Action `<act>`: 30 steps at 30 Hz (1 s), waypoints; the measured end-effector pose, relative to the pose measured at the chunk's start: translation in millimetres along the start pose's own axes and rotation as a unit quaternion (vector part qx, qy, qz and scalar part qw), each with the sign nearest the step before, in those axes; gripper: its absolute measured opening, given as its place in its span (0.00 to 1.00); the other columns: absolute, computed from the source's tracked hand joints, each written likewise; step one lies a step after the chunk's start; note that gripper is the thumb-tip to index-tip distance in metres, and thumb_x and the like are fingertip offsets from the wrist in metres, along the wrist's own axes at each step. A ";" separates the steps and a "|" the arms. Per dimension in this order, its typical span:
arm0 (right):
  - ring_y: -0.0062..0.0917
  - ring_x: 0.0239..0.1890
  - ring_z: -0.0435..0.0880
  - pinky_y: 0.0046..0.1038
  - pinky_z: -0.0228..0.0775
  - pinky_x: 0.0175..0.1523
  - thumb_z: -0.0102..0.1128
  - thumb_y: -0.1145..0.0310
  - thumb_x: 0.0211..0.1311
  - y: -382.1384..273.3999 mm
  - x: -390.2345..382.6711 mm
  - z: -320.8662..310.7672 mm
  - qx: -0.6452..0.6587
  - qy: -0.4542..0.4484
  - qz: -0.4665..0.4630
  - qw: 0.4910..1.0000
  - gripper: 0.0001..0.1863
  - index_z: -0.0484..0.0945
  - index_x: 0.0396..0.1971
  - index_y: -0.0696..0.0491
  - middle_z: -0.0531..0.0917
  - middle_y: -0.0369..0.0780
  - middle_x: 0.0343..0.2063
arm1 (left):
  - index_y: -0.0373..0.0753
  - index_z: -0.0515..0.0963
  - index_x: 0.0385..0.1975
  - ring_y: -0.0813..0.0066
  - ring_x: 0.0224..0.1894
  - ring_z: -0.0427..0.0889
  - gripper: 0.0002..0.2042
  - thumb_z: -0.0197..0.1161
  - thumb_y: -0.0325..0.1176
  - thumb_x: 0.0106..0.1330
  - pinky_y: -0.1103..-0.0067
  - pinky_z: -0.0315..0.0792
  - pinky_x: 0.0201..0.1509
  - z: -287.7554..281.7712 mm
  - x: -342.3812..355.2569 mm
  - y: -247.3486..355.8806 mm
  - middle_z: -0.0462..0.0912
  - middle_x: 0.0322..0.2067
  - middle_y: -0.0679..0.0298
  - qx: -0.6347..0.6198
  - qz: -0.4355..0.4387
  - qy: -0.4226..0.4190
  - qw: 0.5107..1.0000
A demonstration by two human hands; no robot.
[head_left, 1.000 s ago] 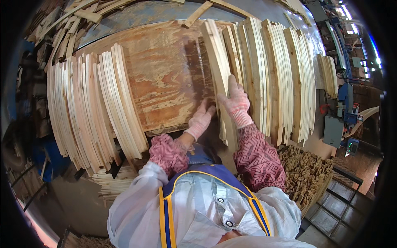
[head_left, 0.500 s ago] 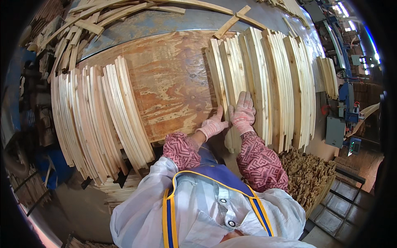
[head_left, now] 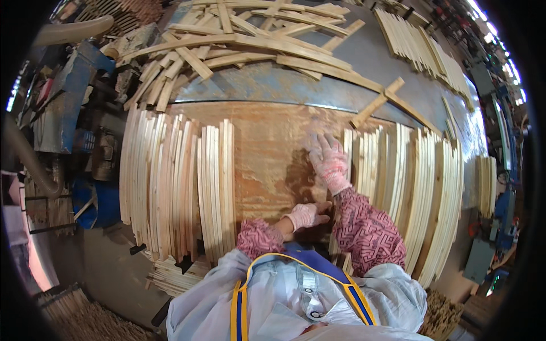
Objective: The person repeatedly picks up thin wooden strips from a pile and places them into a vertical stack on a workbench. The hands handle the strips one at a time, aligning them with the existing stack. The task continues throughout the clip without visible completion.
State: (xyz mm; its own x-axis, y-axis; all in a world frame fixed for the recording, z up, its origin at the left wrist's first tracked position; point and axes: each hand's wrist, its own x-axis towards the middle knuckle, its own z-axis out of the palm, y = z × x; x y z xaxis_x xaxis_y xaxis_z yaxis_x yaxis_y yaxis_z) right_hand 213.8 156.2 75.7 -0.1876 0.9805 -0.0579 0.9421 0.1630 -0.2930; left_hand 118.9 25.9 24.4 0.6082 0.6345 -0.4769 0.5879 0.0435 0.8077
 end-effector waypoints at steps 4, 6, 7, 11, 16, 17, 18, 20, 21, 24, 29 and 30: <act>0.43 0.65 0.71 0.40 0.63 0.69 0.61 0.48 0.60 7.8 134.2 10.1 -0.025 -0.031 -0.003 0.999 0.37 0.67 0.69 0.44 0.75 0.47 0.61 | 0.45 0.65 0.70 0.59 0.65 0.75 0.32 0.60 0.50 0.69 0.68 0.71 0.66 -39.8 -0.4 -31.5 0.75 0.64 0.53 -0.122 -0.051 0.148 0.980; 0.42 0.63 0.73 0.40 0.65 0.67 0.60 0.47 0.61 18.1 193.3 13.3 -0.018 -0.020 -0.003 1.000 0.36 0.67 0.68 0.43 0.77 0.47 0.58 | 0.41 0.67 0.69 0.65 0.64 0.76 0.31 0.64 0.44 0.68 0.71 0.71 0.66 -63.7 -11.5 -48.2 0.76 0.63 0.54 -0.283 -0.049 0.280 0.916; 0.42 0.64 0.73 0.38 0.65 0.67 0.59 0.46 0.61 20.7 219.1 8.0 -0.034 -0.041 0.023 0.998 0.36 0.67 0.68 0.43 0.76 0.47 0.59 | 0.36 0.68 0.67 0.71 0.64 0.75 0.30 0.67 0.40 0.67 0.74 0.70 0.66 -105.5 -18.8 -44.5 0.76 0.63 0.54 -0.283 -0.064 0.315 0.904; 0.39 0.69 0.69 0.37 0.62 0.70 0.60 0.48 0.62 13.2 288.4 17.3 -0.094 -0.017 0.011 0.995 0.38 0.63 0.71 0.45 0.71 0.46 0.67 | 0.37 0.59 0.73 0.52 0.71 0.65 0.35 0.59 0.49 0.72 0.66 0.59 0.75 -249.9 -18.2 -146.1 0.68 0.68 0.45 -0.114 -0.153 0.594 0.782; 0.37 0.73 0.63 0.38 0.59 0.73 0.61 0.48 0.63 19.6 327.5 28.0 -0.107 -0.002 0.004 0.994 0.43 0.56 0.75 0.42 0.64 0.42 0.72 | 0.35 0.54 0.74 0.51 0.66 0.71 0.35 0.60 0.42 0.73 0.70 0.66 0.70 -427.0 -29.3 -169.2 0.66 0.67 0.44 -0.354 -0.205 0.679 0.610; 0.37 0.73 0.62 0.39 0.58 0.73 0.62 0.48 0.63 9.4 334.0 32.1 -0.103 0.014 -0.022 0.994 0.43 0.55 0.75 0.42 0.63 0.42 0.73 | 0.34 0.58 0.72 0.52 0.62 0.74 0.32 0.59 0.41 0.73 0.70 0.70 0.67 -444.0 -34.7 -203.9 0.71 0.63 0.44 -0.461 -0.121 0.677 0.560; 0.37 0.74 0.61 0.40 0.58 0.73 0.62 0.48 0.62 9.4 337.9 33.9 -0.109 0.029 -0.032 0.993 0.44 0.54 0.76 0.42 0.61 0.41 0.73 | 0.30 0.67 0.61 0.56 0.53 0.76 0.24 0.63 0.38 0.71 0.64 0.76 0.62 -454.5 -25.3 -207.4 0.72 0.56 0.50 -0.588 -0.039 0.629 0.507; 0.37 0.75 0.59 0.41 0.56 0.74 0.64 0.47 0.61 -4.3 346.6 35.5 -0.101 0.059 -0.076 0.990 0.47 0.52 0.76 0.41 0.58 0.40 0.75 | 0.31 0.69 0.59 0.57 0.54 0.77 0.24 0.64 0.38 0.70 0.63 0.76 0.62 -447.1 -9.6 -215.4 0.74 0.56 0.50 -0.541 0.014 0.595 0.594; 0.37 0.75 0.58 0.41 0.56 0.74 0.65 0.47 0.60 -15.4 355.2 35.0 -0.112 0.046 -0.083 0.989 0.47 0.52 0.76 0.41 0.58 0.41 0.75 | 0.32 0.70 0.58 0.57 0.54 0.77 0.23 0.65 0.38 0.69 0.62 0.76 0.61 -436.9 -1.3 -216.9 0.75 0.56 0.50 -0.514 0.040 0.577 0.633; 0.38 0.73 0.64 0.41 0.60 0.72 0.63 0.49 0.62 -14.2 386.8 42.6 -0.165 0.050 -0.098 0.980 0.40 0.60 0.72 0.41 0.66 0.41 0.71 | 0.35 0.76 0.52 0.60 0.47 0.81 0.21 0.68 0.41 0.64 0.67 0.80 0.54 -332.8 32.1 -170.3 0.80 0.45 0.55 -0.272 0.106 0.549 0.784; 0.39 0.59 0.80 0.35 0.73 0.62 0.59 0.58 0.64 -9.3 423.1 25.6 -0.145 -0.056 -0.029 0.987 0.21 0.79 0.56 0.45 0.83 0.41 0.54 | 0.43 0.78 0.52 0.70 0.29 0.82 0.25 0.62 0.57 0.67 0.76 0.79 0.36 -163.3 28.6 -109.9 0.81 0.29 0.65 -0.682 0.026 0.481 0.550; 0.40 0.56 0.83 0.34 0.75 0.60 0.59 0.59 0.64 8.2 429.7 18.4 -0.158 -0.064 -0.018 0.985 0.18 0.82 0.52 0.46 0.85 0.41 0.51 | 0.45 0.78 0.53 0.72 0.28 0.82 0.25 0.59 0.59 0.68 0.76 0.78 0.35 -150.9 6.7 -112.4 0.81 0.27 0.66 -0.795 0.070 0.375 0.471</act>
State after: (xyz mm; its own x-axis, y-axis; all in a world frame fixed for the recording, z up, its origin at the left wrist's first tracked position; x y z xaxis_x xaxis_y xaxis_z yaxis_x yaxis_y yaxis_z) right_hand 135.8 576.8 30.8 -0.2365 0.9549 -0.1795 0.9700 0.2428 0.0135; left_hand -23.6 141.6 -17.3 -0.1286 0.7855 -0.6053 -0.9362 0.1052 0.3354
